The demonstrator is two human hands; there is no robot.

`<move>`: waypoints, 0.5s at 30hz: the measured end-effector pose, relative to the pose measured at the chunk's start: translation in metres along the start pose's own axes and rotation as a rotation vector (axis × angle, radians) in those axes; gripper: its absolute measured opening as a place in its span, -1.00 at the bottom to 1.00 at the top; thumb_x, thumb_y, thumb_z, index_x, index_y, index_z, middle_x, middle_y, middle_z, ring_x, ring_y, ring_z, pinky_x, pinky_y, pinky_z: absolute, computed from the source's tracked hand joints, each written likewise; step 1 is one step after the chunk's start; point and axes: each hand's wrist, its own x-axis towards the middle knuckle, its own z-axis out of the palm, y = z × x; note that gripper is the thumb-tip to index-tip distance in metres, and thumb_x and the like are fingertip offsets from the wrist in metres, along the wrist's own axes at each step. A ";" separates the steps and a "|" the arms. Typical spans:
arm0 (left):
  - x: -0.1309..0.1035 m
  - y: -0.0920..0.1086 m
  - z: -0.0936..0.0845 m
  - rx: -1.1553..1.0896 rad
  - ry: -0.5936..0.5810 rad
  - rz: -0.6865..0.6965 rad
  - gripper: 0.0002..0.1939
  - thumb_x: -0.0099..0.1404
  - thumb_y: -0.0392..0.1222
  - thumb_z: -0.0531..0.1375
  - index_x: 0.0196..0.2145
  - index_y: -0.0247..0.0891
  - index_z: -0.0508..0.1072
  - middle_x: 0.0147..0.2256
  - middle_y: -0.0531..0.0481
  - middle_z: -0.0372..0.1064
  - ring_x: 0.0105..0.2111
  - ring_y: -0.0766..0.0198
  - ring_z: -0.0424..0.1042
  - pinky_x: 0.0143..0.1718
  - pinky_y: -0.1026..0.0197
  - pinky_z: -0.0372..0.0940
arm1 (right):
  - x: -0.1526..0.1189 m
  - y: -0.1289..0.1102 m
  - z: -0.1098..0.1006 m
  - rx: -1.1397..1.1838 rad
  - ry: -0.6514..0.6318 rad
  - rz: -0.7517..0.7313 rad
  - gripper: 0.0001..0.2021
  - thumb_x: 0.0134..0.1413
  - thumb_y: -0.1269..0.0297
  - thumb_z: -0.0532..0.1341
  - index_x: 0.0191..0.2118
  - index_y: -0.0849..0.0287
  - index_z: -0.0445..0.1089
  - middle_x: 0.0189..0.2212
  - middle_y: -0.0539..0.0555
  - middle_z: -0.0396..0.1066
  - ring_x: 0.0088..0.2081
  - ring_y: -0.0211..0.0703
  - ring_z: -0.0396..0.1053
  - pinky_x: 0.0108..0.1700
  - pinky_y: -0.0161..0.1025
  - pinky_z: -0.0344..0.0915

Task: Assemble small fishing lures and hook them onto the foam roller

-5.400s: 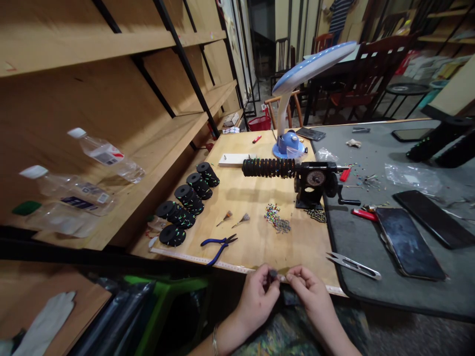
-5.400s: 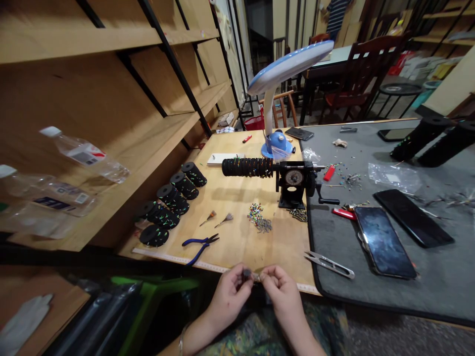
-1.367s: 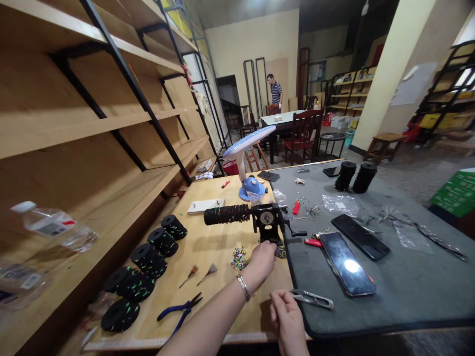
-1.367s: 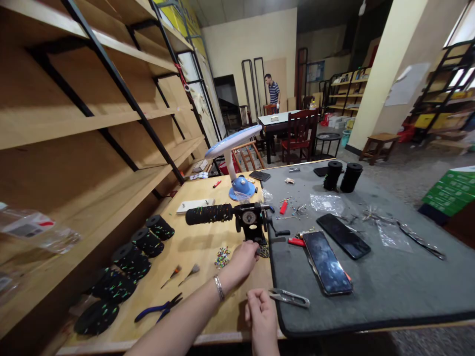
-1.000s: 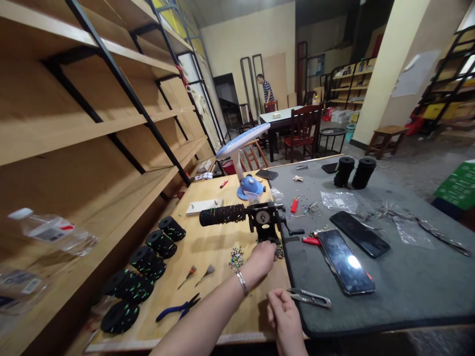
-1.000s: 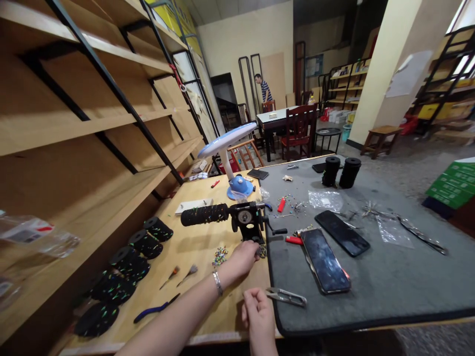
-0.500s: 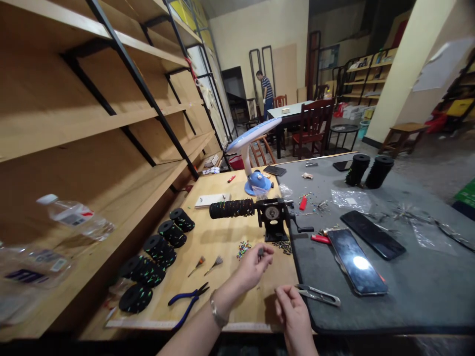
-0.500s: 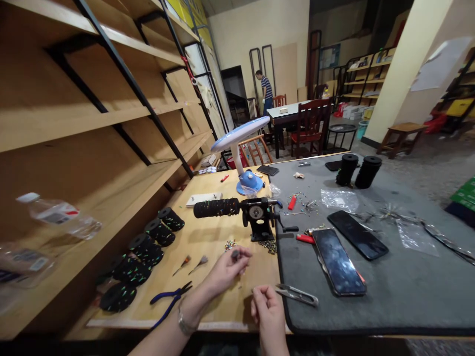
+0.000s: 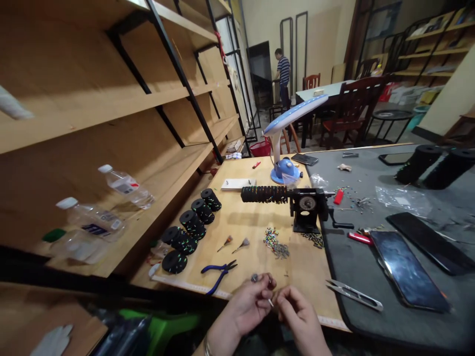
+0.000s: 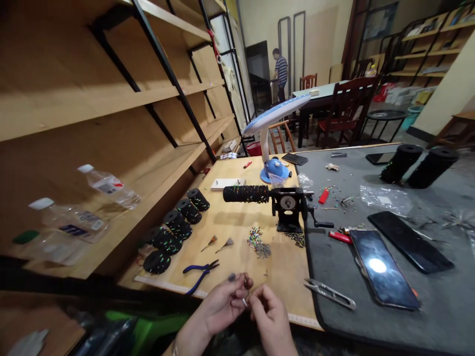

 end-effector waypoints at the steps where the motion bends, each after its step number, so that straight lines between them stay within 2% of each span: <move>1: 0.000 0.000 -0.003 -0.026 0.012 -0.016 -0.93 0.20 -0.42 0.28 -0.41 -0.45 0.43 -0.43 -0.02 0.33 -0.64 0.59 0.21 -0.69 0.54 -0.03 | 0.001 -0.001 0.004 -0.006 -0.003 -0.008 -0.56 -0.03 -0.16 0.24 -0.52 0.16 0.29 -0.63 -0.09 0.21 -0.57 -0.29 0.16 -0.53 -0.36 0.08; 7: -0.001 0.000 -0.015 -0.064 0.041 -0.013 -0.90 0.30 -0.42 0.19 -0.40 -0.46 0.44 -0.44 -0.02 0.32 -0.66 0.61 0.21 -0.71 0.56 -0.02 | 0.006 -0.003 0.018 -0.005 0.005 -0.002 -0.60 -0.05 -0.10 0.26 -0.56 0.14 0.25 -0.66 -0.11 0.17 -0.58 -0.28 0.14 -0.50 -0.34 0.11; 15: -0.002 0.000 -0.017 -0.060 0.038 0.011 -0.90 0.26 -0.42 0.22 -0.43 -0.44 0.44 -0.45 -0.01 0.33 -0.65 0.60 0.21 -0.72 0.57 -0.02 | 0.008 -0.009 0.025 -0.005 0.002 0.033 -0.66 -0.08 0.01 0.27 -0.60 0.12 0.22 -0.69 -0.12 0.18 -0.60 -0.28 0.13 -0.53 -0.34 0.08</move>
